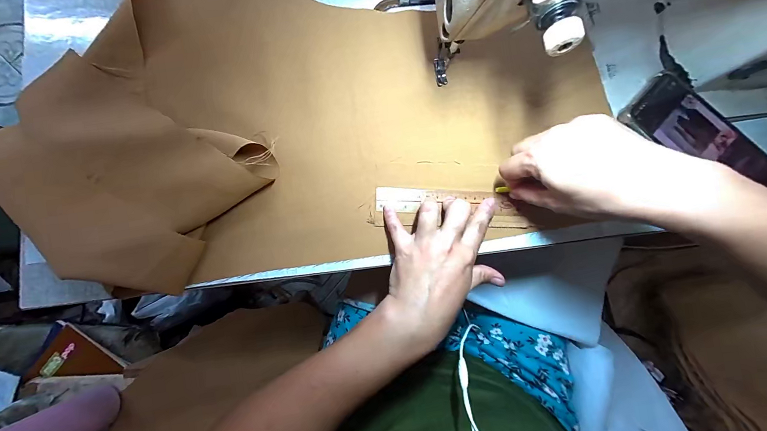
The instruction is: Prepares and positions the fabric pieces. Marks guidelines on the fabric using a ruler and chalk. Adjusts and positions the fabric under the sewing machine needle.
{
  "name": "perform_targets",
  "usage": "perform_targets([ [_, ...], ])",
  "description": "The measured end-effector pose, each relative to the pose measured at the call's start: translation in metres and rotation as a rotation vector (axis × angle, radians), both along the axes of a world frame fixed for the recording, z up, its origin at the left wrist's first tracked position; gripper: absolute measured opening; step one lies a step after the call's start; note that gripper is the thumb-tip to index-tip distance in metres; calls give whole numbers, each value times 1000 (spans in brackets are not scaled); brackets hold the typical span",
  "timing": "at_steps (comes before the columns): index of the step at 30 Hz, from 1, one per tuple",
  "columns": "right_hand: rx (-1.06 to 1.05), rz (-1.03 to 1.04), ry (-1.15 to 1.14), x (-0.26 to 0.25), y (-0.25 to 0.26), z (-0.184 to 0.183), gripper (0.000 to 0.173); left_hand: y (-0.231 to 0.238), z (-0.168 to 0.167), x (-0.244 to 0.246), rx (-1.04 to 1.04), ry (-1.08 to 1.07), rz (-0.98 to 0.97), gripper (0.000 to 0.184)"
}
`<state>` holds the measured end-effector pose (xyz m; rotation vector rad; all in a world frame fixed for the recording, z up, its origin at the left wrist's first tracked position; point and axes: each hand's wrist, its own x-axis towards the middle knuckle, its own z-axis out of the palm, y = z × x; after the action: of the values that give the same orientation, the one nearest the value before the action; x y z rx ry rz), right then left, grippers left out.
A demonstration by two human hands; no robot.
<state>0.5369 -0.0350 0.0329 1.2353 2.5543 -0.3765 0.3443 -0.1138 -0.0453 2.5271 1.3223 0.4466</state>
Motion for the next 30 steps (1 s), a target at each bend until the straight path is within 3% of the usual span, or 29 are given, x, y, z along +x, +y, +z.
perform_targets([
  [12,105,-86,99,32,-19,-11,13,2,2,0,-7,38,-2,73],
  [21,161,-507,521,48,-52,-17,14,7,14,-1,-81,44,-19,68],
  [30,265,-434,525,20,-53,-42,12,5,8,0,-18,25,1,67],
])
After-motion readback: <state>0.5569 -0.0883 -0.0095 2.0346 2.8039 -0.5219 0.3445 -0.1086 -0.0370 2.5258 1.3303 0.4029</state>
